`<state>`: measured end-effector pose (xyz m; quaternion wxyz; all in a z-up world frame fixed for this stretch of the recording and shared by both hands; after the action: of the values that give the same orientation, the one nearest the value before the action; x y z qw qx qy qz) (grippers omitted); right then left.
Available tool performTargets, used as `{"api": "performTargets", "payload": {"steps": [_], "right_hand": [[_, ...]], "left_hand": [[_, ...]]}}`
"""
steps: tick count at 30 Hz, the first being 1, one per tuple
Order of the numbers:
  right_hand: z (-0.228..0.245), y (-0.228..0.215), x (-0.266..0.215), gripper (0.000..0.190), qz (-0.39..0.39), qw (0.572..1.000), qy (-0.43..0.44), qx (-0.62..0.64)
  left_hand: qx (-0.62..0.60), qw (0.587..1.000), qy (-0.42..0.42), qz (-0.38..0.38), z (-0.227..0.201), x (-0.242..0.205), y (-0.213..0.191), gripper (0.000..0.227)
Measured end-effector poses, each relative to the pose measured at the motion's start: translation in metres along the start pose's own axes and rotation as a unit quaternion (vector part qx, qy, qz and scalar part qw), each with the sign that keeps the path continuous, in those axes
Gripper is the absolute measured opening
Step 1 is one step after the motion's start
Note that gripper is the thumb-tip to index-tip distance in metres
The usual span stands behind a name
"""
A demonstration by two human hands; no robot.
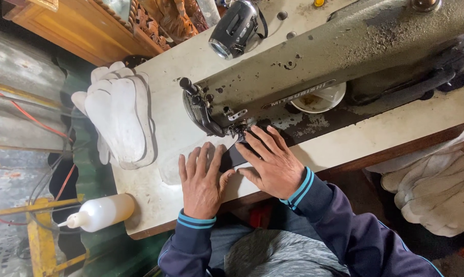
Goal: The person uses a sewing machine to stitch white shoe insoles. They guide the insoles under the needle, pick up new insoles from a pile, and place the finished ones on the table. A dog is visible in the background.
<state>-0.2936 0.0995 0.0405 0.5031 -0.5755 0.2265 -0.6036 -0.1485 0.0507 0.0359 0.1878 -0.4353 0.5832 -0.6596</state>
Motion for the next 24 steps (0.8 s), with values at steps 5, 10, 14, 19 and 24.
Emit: {"api": "performTargets", "payload": {"steps": [5,10,14,19,24], "right_hand": [[-0.001,0.002,-0.001,0.052,0.005,1.000,-0.001,-0.001],[0.000,0.003,-0.002,0.051,-0.002,1.000,0.001,0.001],[0.001,-0.005,0.001,0.052,-0.011,1.000,-0.011,-0.002],[0.004,-0.014,0.004,0.050,-0.029,0.999,-0.026,-0.004],[0.003,-0.015,0.006,0.039,-0.028,0.999,-0.021,-0.005]], "left_hand": [[-0.025,1.000,-0.015,-0.002,-0.003,-0.008,-0.003,0.070],[-0.053,0.998,-0.018,-0.006,-0.011,-0.013,-0.011,0.061],[-0.083,0.996,-0.003,0.017,-0.019,-0.015,-0.015,0.058],[-0.108,0.992,0.011,0.058,-0.030,-0.022,-0.012,0.061],[-0.147,0.987,0.017,0.061,-0.040,-0.031,-0.019,0.060]]}}
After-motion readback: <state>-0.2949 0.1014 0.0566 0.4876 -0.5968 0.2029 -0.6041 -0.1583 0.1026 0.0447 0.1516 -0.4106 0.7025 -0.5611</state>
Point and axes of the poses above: each hand's wrist, its own x-axis towards the middle knuckle, its own y-axis out of the palm, z = x × y, the point moved 9 cm from there along x, towards the middle knuckle, and after that the axes turned 4 degrees about -y, right-handed, at the moved point
